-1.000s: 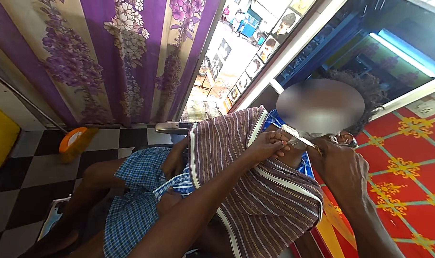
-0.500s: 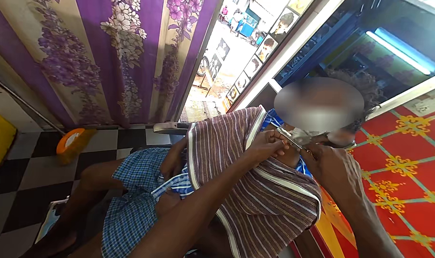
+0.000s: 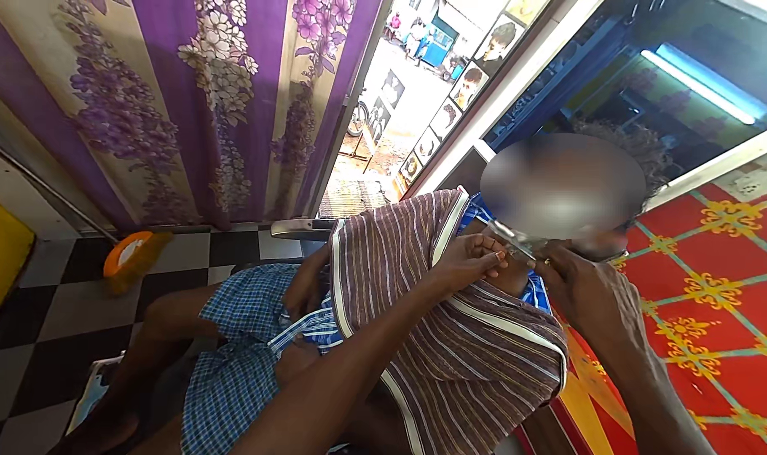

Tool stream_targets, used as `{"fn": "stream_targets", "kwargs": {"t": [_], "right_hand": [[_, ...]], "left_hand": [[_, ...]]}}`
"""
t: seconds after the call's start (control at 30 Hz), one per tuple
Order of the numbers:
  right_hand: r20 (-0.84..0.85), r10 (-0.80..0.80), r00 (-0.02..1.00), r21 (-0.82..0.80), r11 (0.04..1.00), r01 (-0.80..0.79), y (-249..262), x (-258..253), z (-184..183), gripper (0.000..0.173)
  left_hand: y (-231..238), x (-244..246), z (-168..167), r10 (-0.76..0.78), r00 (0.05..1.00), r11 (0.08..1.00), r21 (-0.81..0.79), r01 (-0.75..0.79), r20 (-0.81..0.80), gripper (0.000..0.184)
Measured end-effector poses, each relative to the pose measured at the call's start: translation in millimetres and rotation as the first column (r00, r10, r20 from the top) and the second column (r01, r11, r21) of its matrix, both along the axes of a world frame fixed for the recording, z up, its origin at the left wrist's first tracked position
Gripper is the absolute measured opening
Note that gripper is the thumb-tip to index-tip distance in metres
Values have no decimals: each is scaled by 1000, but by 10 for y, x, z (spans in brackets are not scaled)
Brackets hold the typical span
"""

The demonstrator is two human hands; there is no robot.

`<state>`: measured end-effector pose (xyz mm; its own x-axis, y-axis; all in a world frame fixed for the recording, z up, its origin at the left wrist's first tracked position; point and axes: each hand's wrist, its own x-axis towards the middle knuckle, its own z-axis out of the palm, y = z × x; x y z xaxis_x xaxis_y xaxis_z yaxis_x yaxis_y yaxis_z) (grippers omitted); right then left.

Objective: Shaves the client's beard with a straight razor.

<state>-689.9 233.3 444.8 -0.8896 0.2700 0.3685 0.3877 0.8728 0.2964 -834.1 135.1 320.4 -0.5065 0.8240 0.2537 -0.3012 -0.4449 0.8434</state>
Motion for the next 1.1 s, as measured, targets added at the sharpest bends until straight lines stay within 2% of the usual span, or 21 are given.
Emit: {"fn": "stream_targets", "kwargs": {"t": [0.17, 0.27, 0.4, 0.57, 0.7, 0.8, 0.93, 1.1], "right_hand": [[120, -86, 989, -79, 992, 96, 211, -23, -87, 11], [49, -69, 996, -82, 994, 73, 237, -35, -86, 9], [-84, -41, 996, -63, 997, 36, 233, -37, -95, 10], [9, -77, 997, -83, 994, 77, 239, -38, -117, 8], [-117, 11, 993, -65, 998, -19, 266, -9, -97, 9], [1, 82, 997, -132, 988, -81, 336, 71, -75, 7], [254, -2, 967, -172, 984, 47, 464, 128, -108, 10], [294, -56, 954, -169, 979, 110, 468, 134, -100, 12]], "left_hand": [[37, 36, 24, 67, 996, 993, -98, -72, -58, 19], [52, 20, 29, 73, 996, 989, -129, -78, -48, 19], [62, 15, -6, 61, 998, 993, -96, -63, -21, 17], [91, 9, -36, 68, 998, 994, -81, -69, -13, 16], [-50, 83, 44, 91, 994, 990, -100, -96, -52, 13], [-90, 197, -30, 42, 996, 996, -78, -48, -81, 13], [29, 389, -72, -61, 997, 990, -127, 67, 56, 21], [138, 431, -10, -120, 978, 980, -134, 144, 171, 21]]}}
